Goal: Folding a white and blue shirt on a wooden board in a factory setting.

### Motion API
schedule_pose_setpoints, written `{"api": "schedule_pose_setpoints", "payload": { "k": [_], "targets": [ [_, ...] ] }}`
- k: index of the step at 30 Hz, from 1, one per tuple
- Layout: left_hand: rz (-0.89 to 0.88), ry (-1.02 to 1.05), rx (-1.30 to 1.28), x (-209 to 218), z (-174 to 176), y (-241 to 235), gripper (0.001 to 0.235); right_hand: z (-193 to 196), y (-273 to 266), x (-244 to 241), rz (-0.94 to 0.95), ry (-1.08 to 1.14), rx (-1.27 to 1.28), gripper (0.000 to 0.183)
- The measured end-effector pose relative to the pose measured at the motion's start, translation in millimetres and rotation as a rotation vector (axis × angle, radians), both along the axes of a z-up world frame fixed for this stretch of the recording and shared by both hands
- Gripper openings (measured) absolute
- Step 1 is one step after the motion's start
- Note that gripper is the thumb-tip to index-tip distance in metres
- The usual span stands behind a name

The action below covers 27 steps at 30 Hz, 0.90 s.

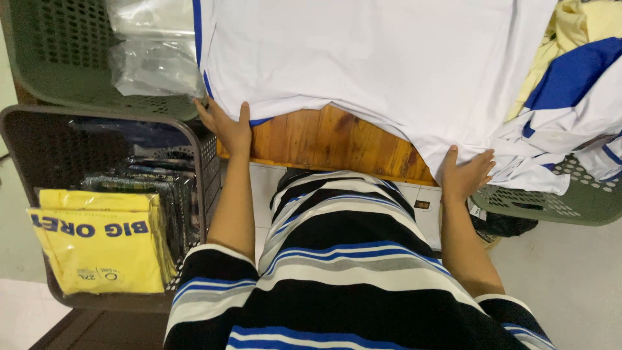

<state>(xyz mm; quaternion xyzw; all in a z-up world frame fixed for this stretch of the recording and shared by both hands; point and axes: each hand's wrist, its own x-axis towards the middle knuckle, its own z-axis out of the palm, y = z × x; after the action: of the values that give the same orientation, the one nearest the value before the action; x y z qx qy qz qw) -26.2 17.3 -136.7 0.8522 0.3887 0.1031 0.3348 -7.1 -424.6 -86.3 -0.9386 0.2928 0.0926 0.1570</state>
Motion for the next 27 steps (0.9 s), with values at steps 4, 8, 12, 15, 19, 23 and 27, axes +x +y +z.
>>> {"api": "schedule_pose_setpoints", "payload": {
  "k": [4,8,12,15,19,23,27],
  "targets": [
    [0.124,-0.105,0.041,6.3,-22.1,7.5,0.035,-35.3,-41.5,-1.1,-0.129,-0.214,0.028,0.044],
    [0.282,-0.165,-0.092,20.3,-16.8,14.7,0.019,-45.8,-85.9,3.3,0.057,-0.501,0.123,0.018],
    [0.154,-0.550,-0.503,35.2,56.3,25.0,0.017,-6.4,-102.8,19.6,-0.195,-0.622,0.718,0.013],
    [-0.038,-0.603,-0.709,42.2,99.3,37.9,0.018,43.4,-101.8,31.1,-0.345,-0.684,1.202,0.030],
    [-0.305,0.325,-0.826,41.1,145.1,46.0,0.072,61.4,-114.6,33.1,-0.505,-0.294,1.191,0.051],
    [-0.407,0.845,-1.027,10.4,123.3,58.5,0.051,55.3,-121.3,19.1,-0.550,0.089,0.757,0.053],
    [-0.406,0.353,-1.042,-24.8,99.6,57.1,0.039,72.2,-103.6,14.0,-0.398,0.435,0.456,0.042]
  ]
}}
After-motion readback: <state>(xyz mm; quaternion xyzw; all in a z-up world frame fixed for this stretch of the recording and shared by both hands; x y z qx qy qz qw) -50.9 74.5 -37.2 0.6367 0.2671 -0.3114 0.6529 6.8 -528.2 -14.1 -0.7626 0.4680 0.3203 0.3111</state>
